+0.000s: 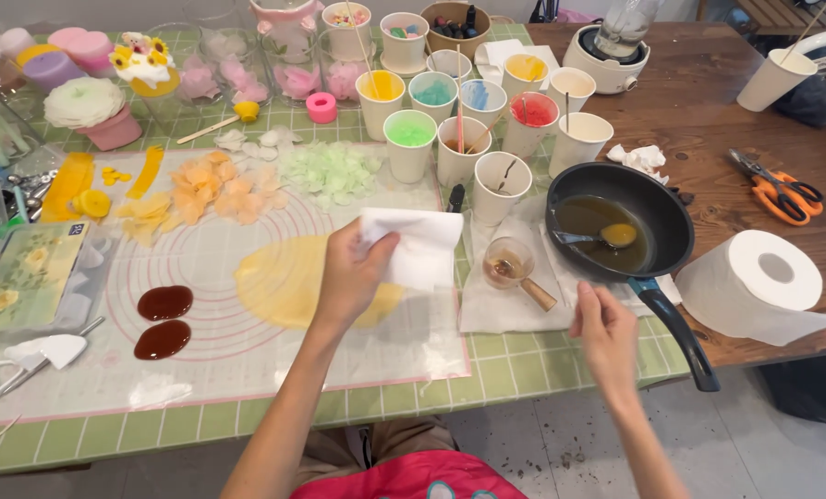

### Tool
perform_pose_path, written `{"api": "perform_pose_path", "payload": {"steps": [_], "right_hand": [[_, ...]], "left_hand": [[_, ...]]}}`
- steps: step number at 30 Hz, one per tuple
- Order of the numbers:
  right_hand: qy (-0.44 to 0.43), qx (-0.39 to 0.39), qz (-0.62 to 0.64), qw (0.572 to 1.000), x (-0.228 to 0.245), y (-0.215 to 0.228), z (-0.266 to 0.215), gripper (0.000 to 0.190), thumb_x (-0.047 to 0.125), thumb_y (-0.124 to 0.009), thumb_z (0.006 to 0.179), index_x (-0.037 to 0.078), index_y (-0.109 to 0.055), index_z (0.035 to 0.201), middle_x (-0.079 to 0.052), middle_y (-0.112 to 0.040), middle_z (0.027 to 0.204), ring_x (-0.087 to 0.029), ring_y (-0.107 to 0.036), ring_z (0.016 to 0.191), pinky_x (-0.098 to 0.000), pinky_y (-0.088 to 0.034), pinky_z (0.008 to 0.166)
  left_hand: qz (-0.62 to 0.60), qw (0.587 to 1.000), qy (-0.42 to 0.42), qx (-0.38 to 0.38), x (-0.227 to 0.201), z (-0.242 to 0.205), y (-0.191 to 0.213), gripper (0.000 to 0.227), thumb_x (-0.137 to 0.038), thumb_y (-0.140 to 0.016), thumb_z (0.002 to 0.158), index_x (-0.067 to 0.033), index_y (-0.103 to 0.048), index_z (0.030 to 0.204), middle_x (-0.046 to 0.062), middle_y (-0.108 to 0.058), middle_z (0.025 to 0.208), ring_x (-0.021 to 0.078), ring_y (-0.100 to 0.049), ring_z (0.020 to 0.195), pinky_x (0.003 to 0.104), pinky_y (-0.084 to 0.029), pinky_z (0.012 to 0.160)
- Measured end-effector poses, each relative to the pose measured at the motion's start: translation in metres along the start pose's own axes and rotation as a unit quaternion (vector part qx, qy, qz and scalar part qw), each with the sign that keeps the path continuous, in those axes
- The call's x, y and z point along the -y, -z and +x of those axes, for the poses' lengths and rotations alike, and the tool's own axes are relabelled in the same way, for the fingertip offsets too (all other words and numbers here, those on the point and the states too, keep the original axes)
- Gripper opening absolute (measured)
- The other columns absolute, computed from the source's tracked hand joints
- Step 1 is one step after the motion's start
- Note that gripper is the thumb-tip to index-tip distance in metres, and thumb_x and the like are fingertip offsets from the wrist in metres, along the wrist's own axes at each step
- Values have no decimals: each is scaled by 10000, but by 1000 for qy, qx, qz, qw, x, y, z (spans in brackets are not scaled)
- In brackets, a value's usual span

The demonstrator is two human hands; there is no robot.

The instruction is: The recorder adds liquid dye to melted wax in a paper cup and stirs it with a stick.

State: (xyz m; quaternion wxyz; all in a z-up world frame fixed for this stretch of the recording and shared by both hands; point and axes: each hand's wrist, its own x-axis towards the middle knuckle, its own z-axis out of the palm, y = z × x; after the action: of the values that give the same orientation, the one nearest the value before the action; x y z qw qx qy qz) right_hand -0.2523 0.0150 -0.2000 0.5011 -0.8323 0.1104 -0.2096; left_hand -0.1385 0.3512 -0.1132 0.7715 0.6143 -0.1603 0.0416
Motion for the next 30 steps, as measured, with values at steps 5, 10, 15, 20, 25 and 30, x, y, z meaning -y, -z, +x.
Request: {"api": "perform_pose_path", "payload": {"steps": [5,10,15,20,25,30], "right_hand": [[-232,124,5,965,34,5,17,493,496,-460,998,34,-596,1108,-126,-702,797,-201,-648,553,-342,-514,505],[-310,233,153,909,36,-9,27,488,430,-499,994,25,-631,1230,-87,-702,842,-149,-647,631,-281,-533,557],[-236,236,178,926,12,-12,30,389,287,-578,997,-18,-702,1203,-67,-695,830,-128,-663,662,-268,-550,579],[-217,214,176,936,19,-11,31,317,238,-625,994,-30,-727,1128,-33,-637,761,-105,-596,620,-262,-510,555],[-191,216,157,945,28,-14,28,302,226,-636,974,-11,-731,1133,-26,-616,733,-106,-579,585,-265,-486,514],[-161,179,148,959,28,-24,24,293,222,-656,976,-42,-743,1070,-23,-605,700,-109,-570,555,-271,-473,486]], "left_hand": [[195,957,-190,103,3,30,-53,391,116,-594,806,-8,-748,1143,108,-778,1097,165,-750,891,284,-584,770],[349,841,-375,174,39,47,-93,216,8,-667,770,-30,-729,973,101,-749,1102,228,-696,988,335,-559,868],[454,691,-481,291,53,47,-101,86,-104,-695,766,-55,-712,834,61,-704,955,220,-625,956,360,-517,857],[484,672,-417,375,76,45,-92,98,-60,-651,724,-85,-714,795,32,-681,849,224,-630,949,361,-510,850],[520,688,-335,379,57,38,-94,169,-158,-584,827,-66,-708,760,110,-690,733,272,-663,830,429,-436,958],[574,674,-247,394,50,33,-101,388,-273,-503,915,-48,-705,672,170,-689,688,329,-687,707,495,-335,1110]]}}
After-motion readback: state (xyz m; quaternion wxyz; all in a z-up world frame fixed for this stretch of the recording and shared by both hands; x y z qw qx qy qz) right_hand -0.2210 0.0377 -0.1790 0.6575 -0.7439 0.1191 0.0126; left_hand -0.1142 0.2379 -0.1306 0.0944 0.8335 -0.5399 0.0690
